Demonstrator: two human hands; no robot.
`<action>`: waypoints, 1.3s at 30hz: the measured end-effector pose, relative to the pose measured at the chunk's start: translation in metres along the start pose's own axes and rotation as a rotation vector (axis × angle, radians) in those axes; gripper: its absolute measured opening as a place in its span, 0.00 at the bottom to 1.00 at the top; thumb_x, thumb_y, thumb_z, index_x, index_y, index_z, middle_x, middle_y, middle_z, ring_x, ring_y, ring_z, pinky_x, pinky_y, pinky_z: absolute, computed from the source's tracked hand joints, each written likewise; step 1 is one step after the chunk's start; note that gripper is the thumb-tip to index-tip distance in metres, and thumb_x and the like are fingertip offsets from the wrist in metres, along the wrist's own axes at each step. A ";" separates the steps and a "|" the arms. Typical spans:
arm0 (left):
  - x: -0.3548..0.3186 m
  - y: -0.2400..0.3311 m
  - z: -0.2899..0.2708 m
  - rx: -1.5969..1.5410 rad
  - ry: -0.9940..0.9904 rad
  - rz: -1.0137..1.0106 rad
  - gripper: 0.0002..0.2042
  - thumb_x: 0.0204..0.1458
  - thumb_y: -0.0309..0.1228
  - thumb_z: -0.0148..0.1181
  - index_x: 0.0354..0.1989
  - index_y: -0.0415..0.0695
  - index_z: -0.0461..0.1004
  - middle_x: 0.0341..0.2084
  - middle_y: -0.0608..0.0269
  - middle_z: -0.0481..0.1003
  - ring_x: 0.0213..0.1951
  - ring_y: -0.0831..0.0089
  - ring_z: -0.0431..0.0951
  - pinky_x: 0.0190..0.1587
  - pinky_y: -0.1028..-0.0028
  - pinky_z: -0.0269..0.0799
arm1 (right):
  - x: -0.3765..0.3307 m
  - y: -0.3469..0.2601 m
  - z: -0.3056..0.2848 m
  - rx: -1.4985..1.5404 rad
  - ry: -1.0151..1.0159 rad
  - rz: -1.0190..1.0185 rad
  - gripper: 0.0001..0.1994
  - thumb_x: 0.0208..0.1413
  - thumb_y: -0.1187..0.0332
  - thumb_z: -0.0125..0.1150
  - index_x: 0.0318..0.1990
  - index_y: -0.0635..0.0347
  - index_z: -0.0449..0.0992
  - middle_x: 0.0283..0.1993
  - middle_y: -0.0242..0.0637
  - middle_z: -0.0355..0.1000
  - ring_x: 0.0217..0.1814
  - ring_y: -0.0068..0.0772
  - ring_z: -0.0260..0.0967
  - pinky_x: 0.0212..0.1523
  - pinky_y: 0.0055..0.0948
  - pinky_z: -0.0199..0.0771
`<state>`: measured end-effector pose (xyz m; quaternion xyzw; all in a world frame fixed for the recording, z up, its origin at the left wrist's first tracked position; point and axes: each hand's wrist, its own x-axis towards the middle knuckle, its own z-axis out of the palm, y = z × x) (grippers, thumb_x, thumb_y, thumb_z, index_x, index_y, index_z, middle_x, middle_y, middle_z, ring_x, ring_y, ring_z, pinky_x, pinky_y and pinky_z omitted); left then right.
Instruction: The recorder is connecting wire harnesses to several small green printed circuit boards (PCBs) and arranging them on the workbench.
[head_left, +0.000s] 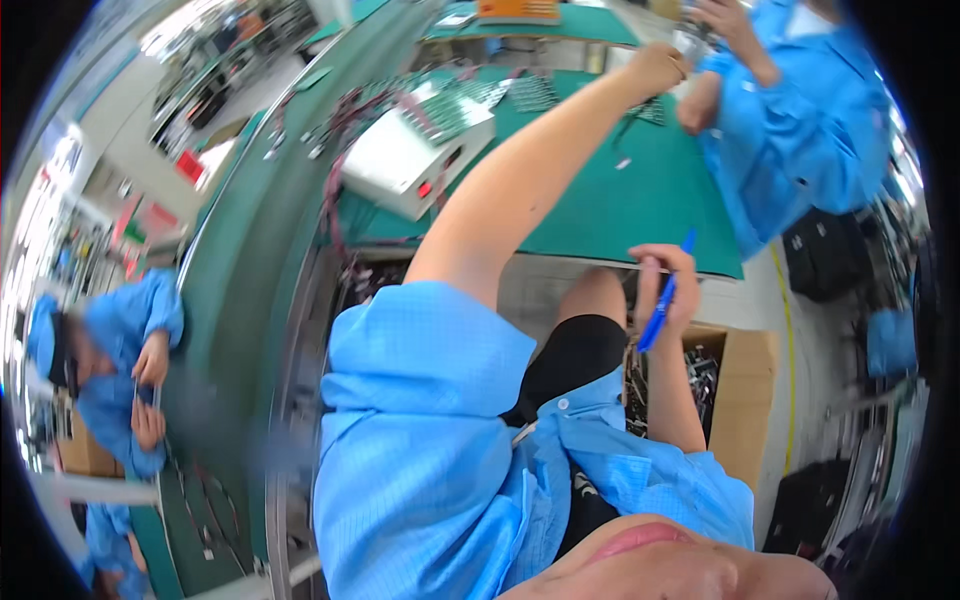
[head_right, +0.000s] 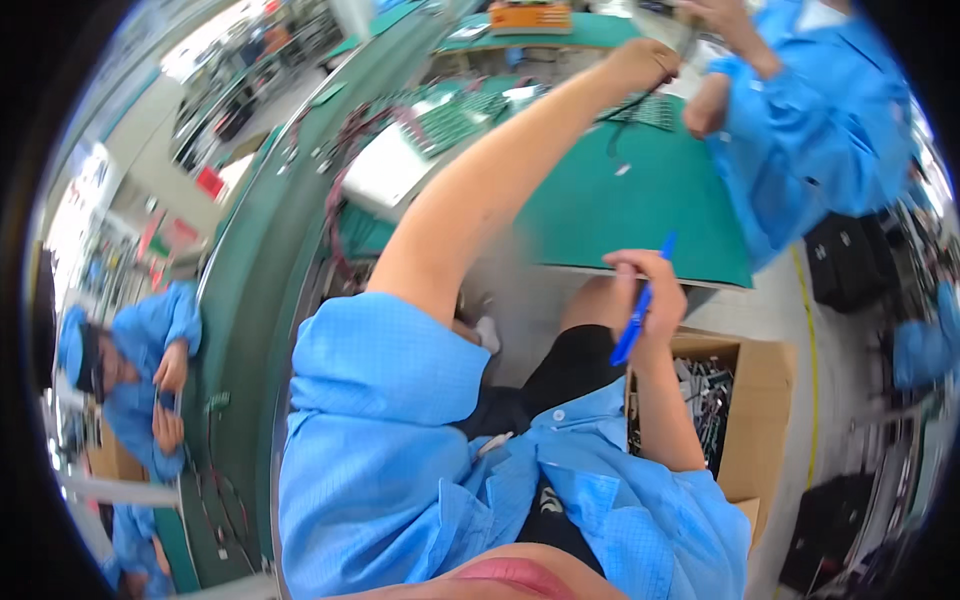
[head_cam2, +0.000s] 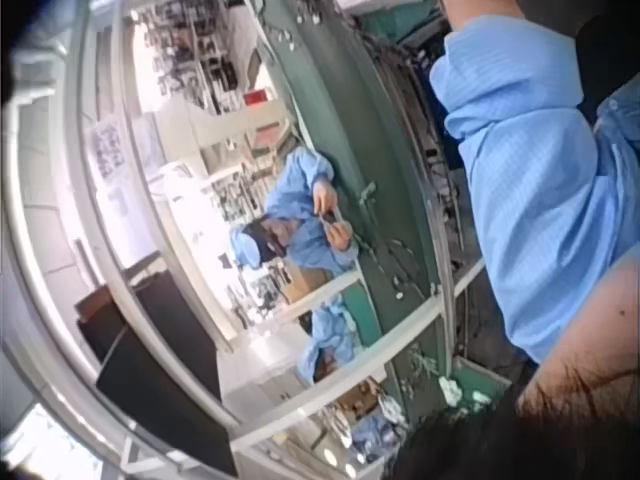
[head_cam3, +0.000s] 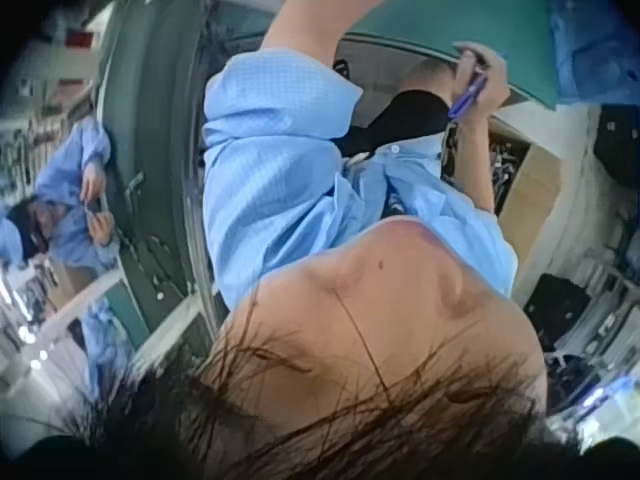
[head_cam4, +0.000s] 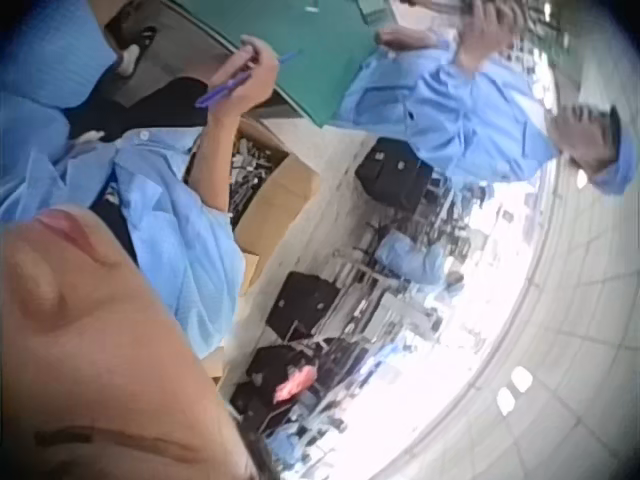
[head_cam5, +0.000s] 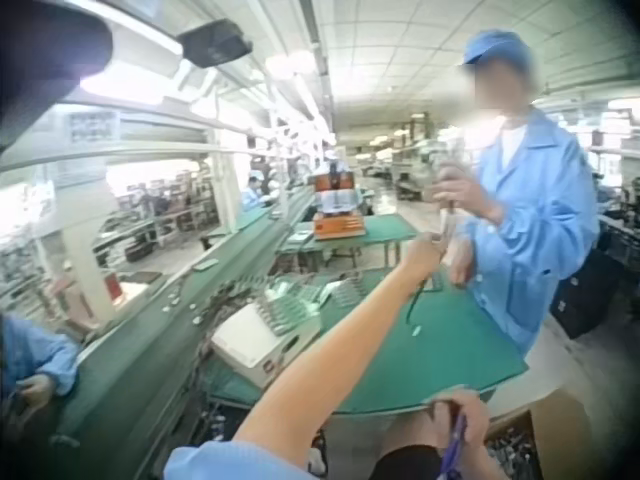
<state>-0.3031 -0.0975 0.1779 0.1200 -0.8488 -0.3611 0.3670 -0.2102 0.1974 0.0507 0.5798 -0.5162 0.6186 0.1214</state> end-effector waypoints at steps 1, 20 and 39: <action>-0.026 0.000 0.020 -0.026 0.098 -0.026 0.25 0.51 0.43 0.62 0.48 0.32 0.73 0.37 0.49 0.80 0.36 0.60 0.80 0.43 0.63 0.75 | -0.005 0.010 -0.007 -0.016 0.003 0.056 0.03 0.61 0.78 0.53 0.39 0.63 0.74 0.37 0.38 0.75 0.37 0.26 0.73 0.41 0.25 0.72; -0.332 -0.133 -0.322 0.926 0.175 -0.757 0.26 0.49 0.46 0.65 0.49 0.37 0.75 0.47 0.43 0.76 0.51 0.50 0.75 0.54 0.59 0.71 | 0.134 0.084 0.219 -0.015 -0.608 -0.081 0.17 0.61 0.63 0.59 0.53 0.63 0.70 0.46 0.48 0.76 0.48 0.45 0.75 0.50 0.34 0.71; -0.288 -0.410 -0.551 1.030 0.474 -1.465 0.27 0.57 0.43 0.55 0.64 0.45 0.65 0.66 0.56 0.60 0.67 0.61 0.59 0.63 0.57 0.58 | 0.068 0.076 0.177 -0.148 -0.561 -0.054 0.16 0.56 0.74 0.58 0.52 0.64 0.67 0.55 0.50 0.72 0.61 0.52 0.68 0.63 0.46 0.62</action>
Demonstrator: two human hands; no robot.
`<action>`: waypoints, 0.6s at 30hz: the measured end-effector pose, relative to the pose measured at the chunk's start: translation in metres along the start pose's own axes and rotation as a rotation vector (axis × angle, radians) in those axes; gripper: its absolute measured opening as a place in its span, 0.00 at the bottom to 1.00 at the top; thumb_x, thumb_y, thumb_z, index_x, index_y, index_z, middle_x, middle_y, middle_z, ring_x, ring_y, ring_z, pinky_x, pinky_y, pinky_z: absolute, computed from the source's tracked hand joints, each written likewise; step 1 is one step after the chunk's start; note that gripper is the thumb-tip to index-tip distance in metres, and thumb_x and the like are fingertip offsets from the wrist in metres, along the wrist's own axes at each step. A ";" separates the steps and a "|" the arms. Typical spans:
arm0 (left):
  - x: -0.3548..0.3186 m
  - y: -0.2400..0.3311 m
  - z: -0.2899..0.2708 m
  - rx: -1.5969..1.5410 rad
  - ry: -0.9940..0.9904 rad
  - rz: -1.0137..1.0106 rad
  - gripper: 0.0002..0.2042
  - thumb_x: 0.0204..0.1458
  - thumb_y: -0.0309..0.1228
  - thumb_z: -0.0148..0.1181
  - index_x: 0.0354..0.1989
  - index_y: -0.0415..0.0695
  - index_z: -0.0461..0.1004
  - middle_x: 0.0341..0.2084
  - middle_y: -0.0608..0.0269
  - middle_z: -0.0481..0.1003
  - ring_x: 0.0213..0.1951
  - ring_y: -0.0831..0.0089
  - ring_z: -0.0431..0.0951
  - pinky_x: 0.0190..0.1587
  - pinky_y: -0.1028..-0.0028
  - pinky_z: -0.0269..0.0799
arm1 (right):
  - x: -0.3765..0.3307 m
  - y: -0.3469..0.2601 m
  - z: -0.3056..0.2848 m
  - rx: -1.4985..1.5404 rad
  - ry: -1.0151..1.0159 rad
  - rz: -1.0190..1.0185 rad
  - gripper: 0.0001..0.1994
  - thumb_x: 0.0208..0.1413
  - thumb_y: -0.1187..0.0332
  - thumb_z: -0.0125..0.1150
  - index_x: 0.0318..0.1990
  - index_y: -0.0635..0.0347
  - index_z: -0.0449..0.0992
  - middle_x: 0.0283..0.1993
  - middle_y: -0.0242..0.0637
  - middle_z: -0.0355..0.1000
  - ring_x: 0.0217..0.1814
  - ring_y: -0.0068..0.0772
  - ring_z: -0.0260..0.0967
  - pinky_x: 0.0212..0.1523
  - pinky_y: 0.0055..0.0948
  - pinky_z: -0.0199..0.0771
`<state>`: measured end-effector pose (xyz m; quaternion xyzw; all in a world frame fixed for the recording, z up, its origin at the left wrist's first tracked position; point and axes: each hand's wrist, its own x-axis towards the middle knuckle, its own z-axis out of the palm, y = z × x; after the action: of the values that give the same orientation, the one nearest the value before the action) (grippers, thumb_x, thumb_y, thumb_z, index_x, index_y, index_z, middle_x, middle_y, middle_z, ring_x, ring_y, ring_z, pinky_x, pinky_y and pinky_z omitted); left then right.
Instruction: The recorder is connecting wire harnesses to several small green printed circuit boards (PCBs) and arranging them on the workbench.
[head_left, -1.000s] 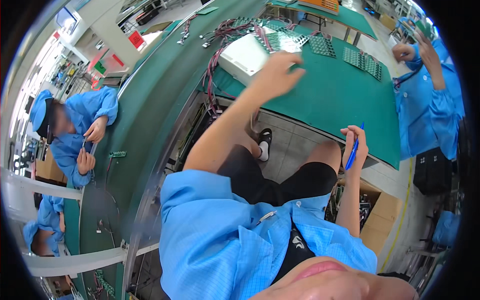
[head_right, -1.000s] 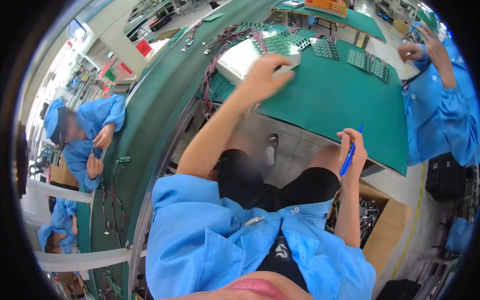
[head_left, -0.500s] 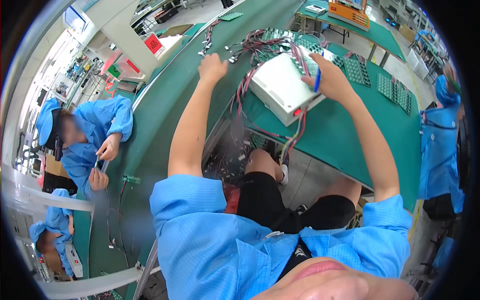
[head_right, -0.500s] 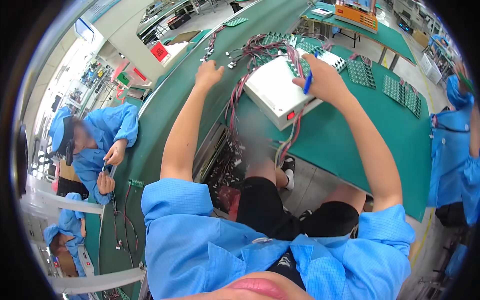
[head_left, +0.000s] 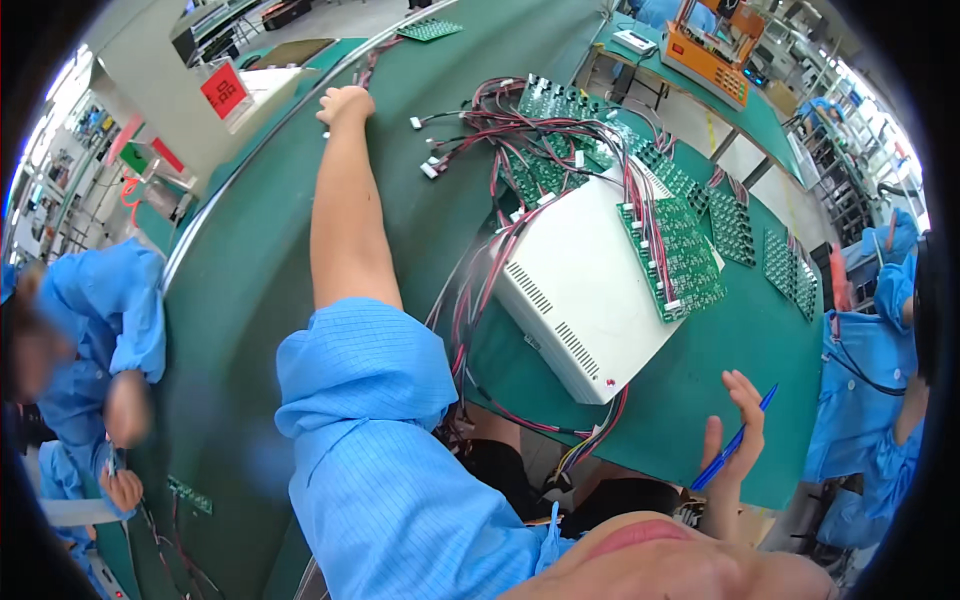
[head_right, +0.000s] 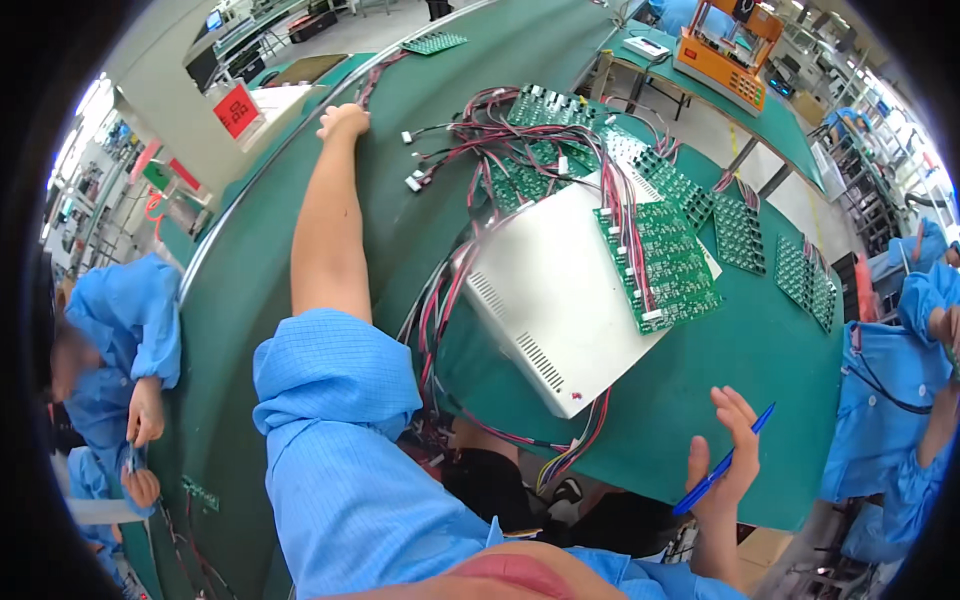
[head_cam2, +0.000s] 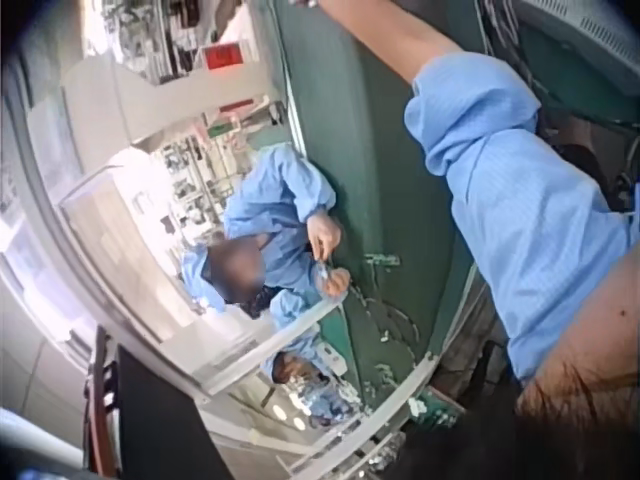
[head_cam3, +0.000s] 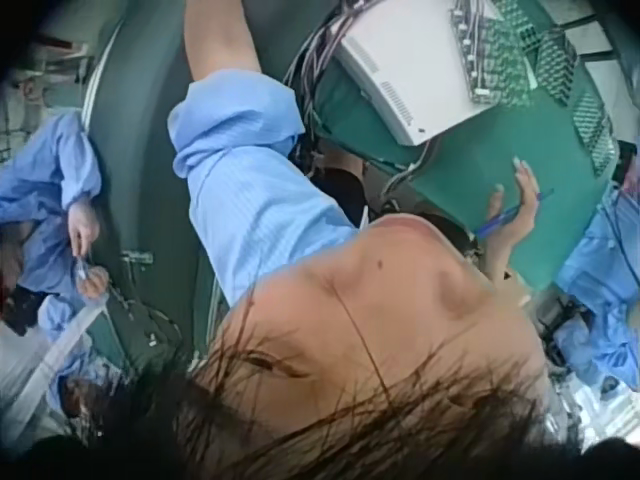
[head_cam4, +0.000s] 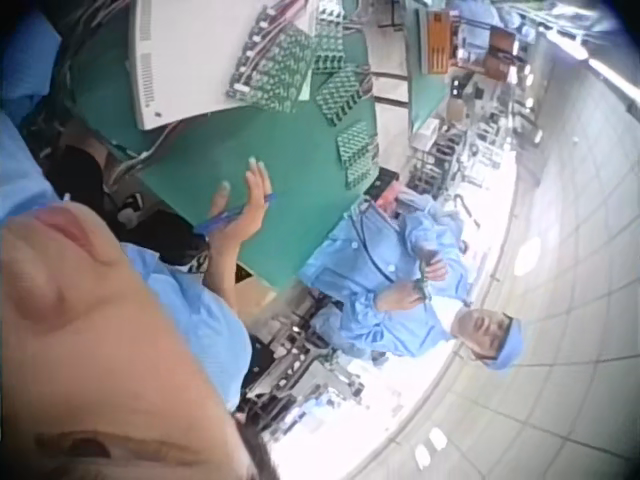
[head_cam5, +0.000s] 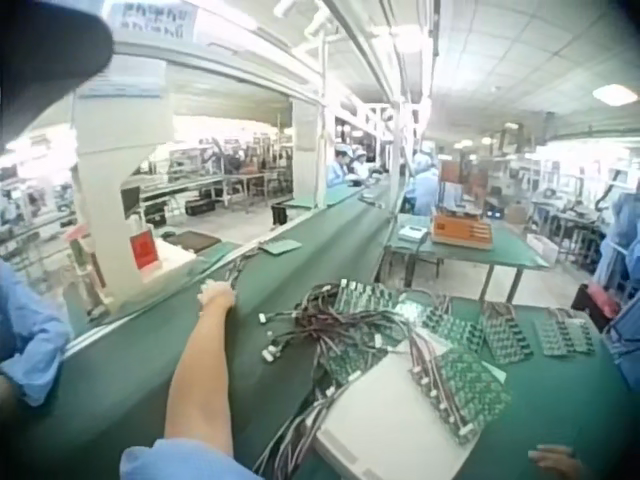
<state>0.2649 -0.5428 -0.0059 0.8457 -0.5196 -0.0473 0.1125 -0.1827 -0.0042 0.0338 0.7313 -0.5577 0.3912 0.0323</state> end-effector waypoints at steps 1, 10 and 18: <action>0.005 0.006 -0.002 -0.023 -0.034 -0.017 0.24 0.58 0.37 0.53 0.64 0.48 0.66 0.66 0.57 0.59 0.66 0.59 0.60 0.63 0.56 0.58 | -0.004 0.000 0.000 -0.005 0.016 0.093 0.16 0.56 0.75 0.58 0.52 0.64 0.68 0.55 0.50 0.73 0.61 0.51 0.67 0.63 0.45 0.63; -0.009 -0.068 -0.055 -0.015 -0.047 0.077 0.19 0.55 0.31 0.53 0.54 0.36 0.71 0.48 0.42 0.75 0.52 0.55 0.77 0.52 0.58 0.74 | -0.015 -0.016 -0.006 0.077 -0.002 0.136 0.17 0.54 0.79 0.56 0.53 0.65 0.68 0.56 0.49 0.71 0.62 0.48 0.67 0.63 0.41 0.63; -0.136 -0.036 -0.290 -0.273 0.789 0.639 0.13 0.58 0.34 0.45 0.42 0.38 0.72 0.38 0.37 0.77 0.45 0.40 0.76 0.46 0.51 0.70 | -0.005 -0.043 -0.036 0.187 0.026 0.020 0.20 0.53 0.80 0.59 0.55 0.63 0.69 0.54 0.46 0.73 0.59 0.43 0.70 0.61 0.36 0.66</action>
<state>0.2909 -0.3651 0.2623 0.5761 -0.6588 0.2442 0.4177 -0.1666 0.0336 0.0721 0.7205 -0.5255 0.4513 -0.0327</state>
